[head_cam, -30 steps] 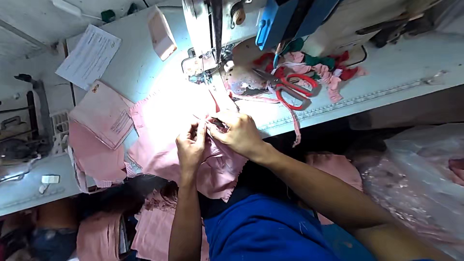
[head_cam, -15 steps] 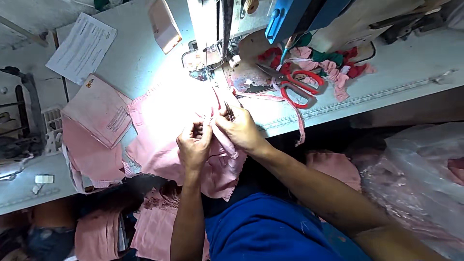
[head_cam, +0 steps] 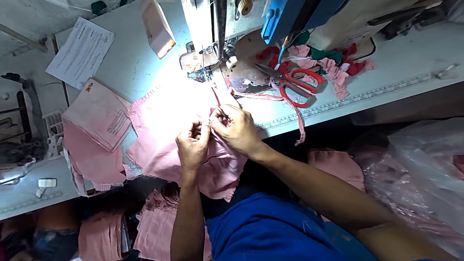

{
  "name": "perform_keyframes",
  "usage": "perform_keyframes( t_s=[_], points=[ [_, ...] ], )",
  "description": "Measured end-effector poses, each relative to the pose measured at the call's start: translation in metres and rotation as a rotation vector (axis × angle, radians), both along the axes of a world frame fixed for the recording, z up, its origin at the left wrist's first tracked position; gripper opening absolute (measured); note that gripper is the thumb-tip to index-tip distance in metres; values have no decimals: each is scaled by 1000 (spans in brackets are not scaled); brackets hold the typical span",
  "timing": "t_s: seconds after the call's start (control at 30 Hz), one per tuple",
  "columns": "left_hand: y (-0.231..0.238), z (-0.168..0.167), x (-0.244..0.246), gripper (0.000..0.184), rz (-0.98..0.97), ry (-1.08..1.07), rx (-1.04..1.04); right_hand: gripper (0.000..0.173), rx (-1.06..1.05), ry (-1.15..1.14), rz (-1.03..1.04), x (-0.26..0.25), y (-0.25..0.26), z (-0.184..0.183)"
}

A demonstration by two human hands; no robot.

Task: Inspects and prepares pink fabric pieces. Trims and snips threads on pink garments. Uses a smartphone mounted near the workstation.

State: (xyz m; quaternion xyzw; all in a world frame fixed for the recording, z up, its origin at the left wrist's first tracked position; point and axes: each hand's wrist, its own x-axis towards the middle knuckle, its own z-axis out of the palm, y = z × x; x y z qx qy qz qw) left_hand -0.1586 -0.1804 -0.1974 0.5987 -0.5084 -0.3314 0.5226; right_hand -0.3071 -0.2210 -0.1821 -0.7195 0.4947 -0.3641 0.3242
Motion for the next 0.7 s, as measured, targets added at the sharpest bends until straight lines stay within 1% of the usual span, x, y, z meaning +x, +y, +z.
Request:
perform_keyframes(
  t_s=[0.03,0.07,0.1,0.13,0.2,0.23,0.3,0.4,0.5,0.7],
  points=[
    [-1,1,0,6,6,20,-8,17,14,9,-12,-1,2,4],
    [0,2,0,6,7,36,-13,30,19,11,-16,-3,6,9],
    [0,2,0,7,7,47,-12,38,15,-7,-13,-6,10,15],
    [0,3,1,7,4,53,-6,37,20,-38,9,-8,13,21],
    [0,2,1,9,-7,68,1,27,102,-93,98,-14,21,31],
    [0,2,1,9,-13,74,-1,23,156,-89,132,-15,22,31],
    [-1,1,1,8,-22,78,-16,19,202,-27,134,-13,20,26],
    [0,1,1,9,-34,71,-30,22,188,59,70,-8,19,16],
    [0,0,1,9,-36,63,-24,21,193,88,15,-5,18,15],
    [0,0,0,9,-41,65,-17,19,228,121,-4,-2,16,15]
  ],
)
